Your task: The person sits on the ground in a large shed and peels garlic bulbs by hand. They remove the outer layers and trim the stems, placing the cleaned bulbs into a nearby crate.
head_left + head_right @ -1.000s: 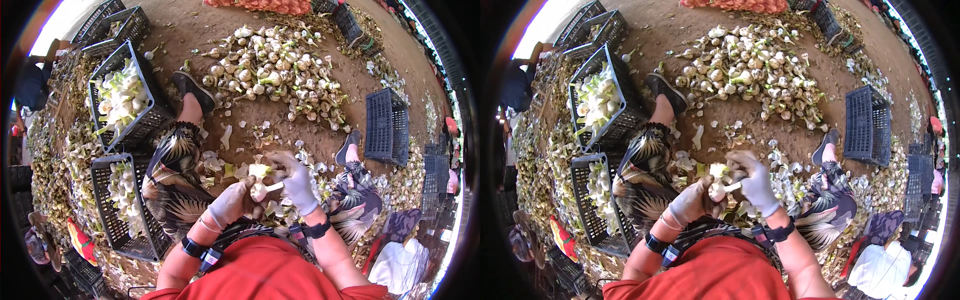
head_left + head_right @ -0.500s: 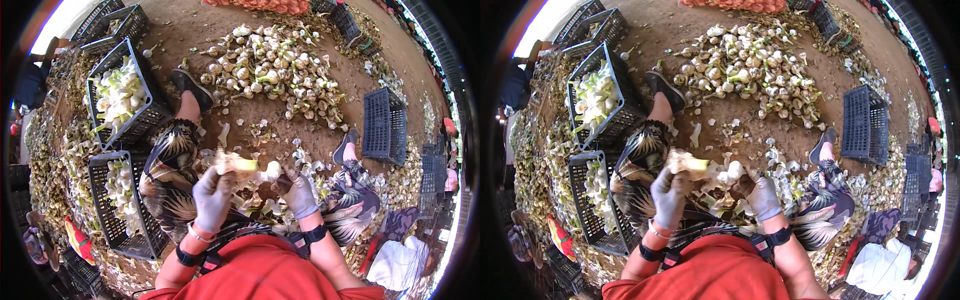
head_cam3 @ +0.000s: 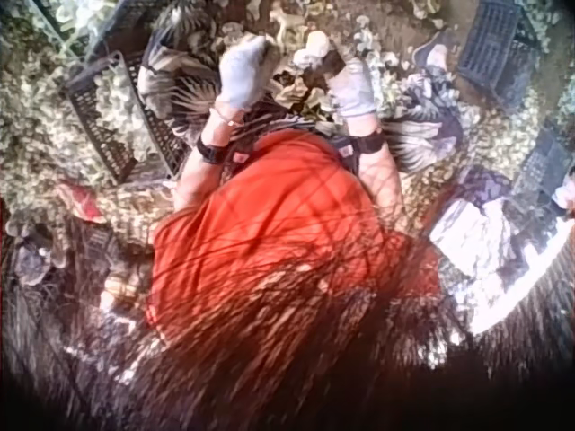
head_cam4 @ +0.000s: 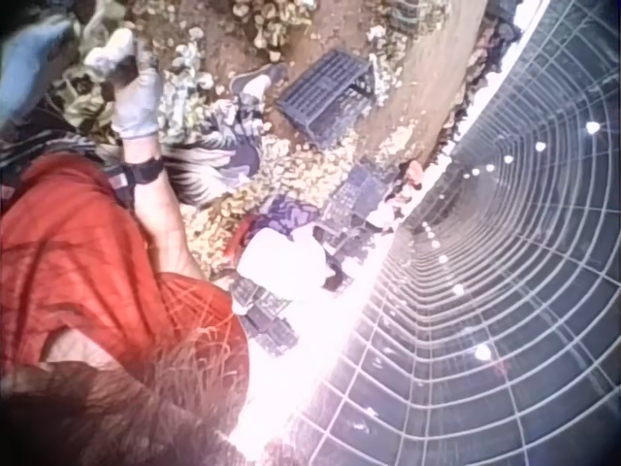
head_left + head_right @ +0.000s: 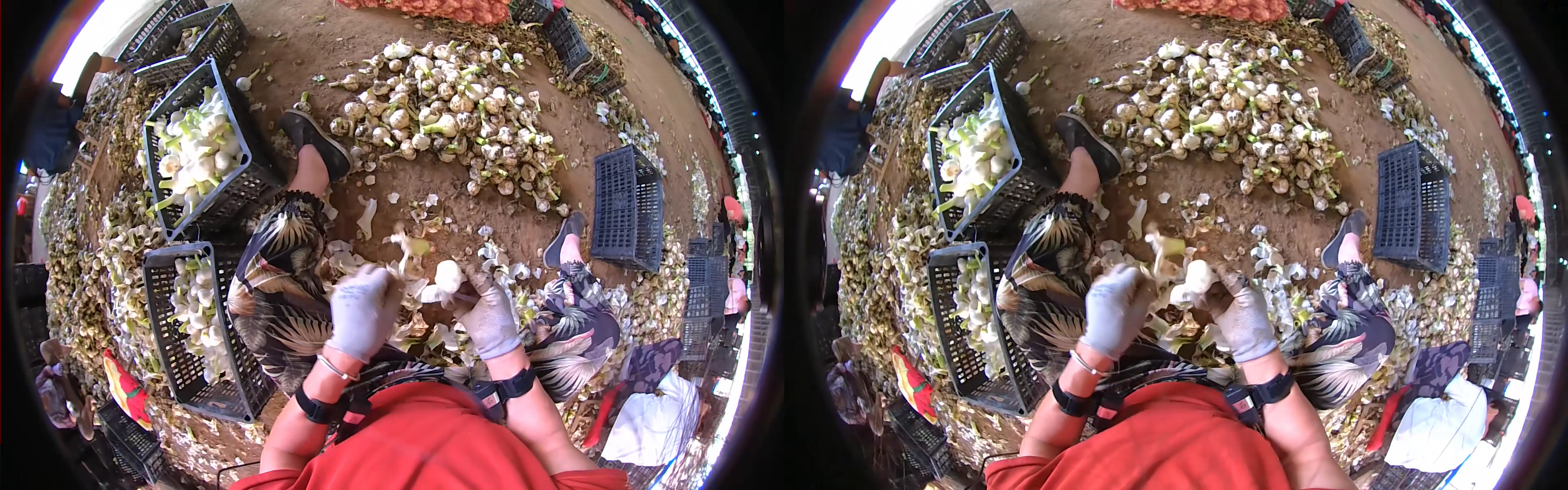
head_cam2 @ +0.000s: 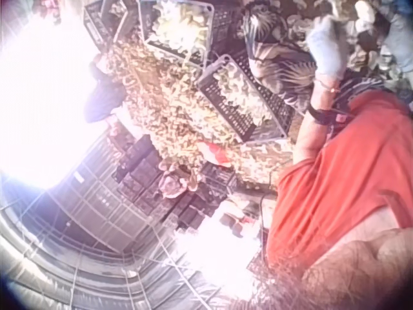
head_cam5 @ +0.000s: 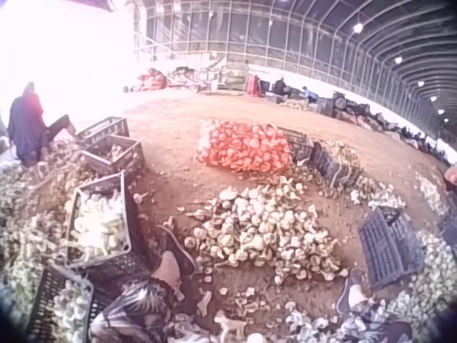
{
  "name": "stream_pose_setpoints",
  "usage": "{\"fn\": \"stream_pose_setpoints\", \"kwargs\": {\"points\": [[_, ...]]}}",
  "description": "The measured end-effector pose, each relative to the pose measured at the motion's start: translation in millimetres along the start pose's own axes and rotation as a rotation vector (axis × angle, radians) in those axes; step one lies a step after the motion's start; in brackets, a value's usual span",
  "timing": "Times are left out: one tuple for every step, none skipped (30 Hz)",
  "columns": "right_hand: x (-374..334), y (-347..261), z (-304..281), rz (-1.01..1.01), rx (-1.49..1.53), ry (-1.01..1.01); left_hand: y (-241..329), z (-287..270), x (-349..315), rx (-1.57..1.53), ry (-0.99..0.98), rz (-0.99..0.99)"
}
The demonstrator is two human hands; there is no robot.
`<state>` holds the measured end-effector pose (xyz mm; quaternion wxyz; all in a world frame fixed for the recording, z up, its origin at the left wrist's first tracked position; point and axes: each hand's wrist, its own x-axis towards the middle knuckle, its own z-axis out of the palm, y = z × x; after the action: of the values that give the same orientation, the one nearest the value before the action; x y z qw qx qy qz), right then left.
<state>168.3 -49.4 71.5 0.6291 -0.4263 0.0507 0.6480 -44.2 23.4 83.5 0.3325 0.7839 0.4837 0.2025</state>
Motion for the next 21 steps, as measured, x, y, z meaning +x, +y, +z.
{"fn": "stream_pose_setpoints", "kwargs": {"points": [[-1,-2,-1,-0.001,0.01,-0.023,-4,-4,4,0.049,0.04,-0.02],[-2,-3,-3,-0.001,0.02,-0.046,-4,-7,5,0.065,0.058,-0.044],[-2,-4,-3,0.0,0.029,-0.07,-3,-6,4,-0.081,0.005,-0.054],[1,0,-1,-0.006,0.017,0.008,-2,-6,0,-0.219,-0.047,-0.066],[1,3,2,-0.066,-0.202,0.006,0,-6,-2,-0.357,-0.098,-0.079],[0,5,7,-0.126,-0.421,0.002,5,-6,-2,-0.38,-0.147,-0.078],[-1,6,11,-0.19,-0.644,-0.002,16,-5,-2,-0.328,-0.087,-0.018],[1,8,11,0.015,-0.234,-0.034,20,0,-3,-0.232,-0.08,-0.005],[1,9,12,0.012,-0.162,-0.04,21,1,-4,-0.137,-0.074,0.007],[0,8,11,0.003,-0.091,-0.042,20,1,-2,-0.09,0.053,0.064],[-2,5,9,-0.008,-0.022,-0.041,8,0,-1,-0.012,0.041,0.044],[-2,0,2,0.0,-0.018,-0.028,-2,-3,0,0.054,0.068,0.024],[-1,-1,-5,0.007,-0.022,-0.033,-9,-6,1,0.12,0.094,0.003],[0,-1,-12,0.013,-0.026,-0.038,-13,-7,2,0.107,0.099,-0.037],[0,-1,-17,0.019,-0.03,-0.042,-14,-6,1,0.036,0.005,-0.1],[-1,-3,-9,0.075,0.052,-0.047,-15,-4,-2,-0.235,-0.071,-0.13],[-1,-3,1,0.052,-0.063,-0.071,-10,-3,-2,-0.472,-0.147,-0.123],[-1,2,14,0.03,-0.178,-0.095,-6,-3,-2,-0.706,-0.224,-0.142],[-1,7,25,0.002,-0.296,-0.12,-4,1,-5,-0.922,-0.312,-0.179],[4,17,17,-0.042,-0.391,-0.193,1,-1,-6,-1.002,-0.29,-0.218],[5,18,12,0.02,-0.523,-0.203,7,-7,-6,-1.08,-0.269,-0.259]]}}
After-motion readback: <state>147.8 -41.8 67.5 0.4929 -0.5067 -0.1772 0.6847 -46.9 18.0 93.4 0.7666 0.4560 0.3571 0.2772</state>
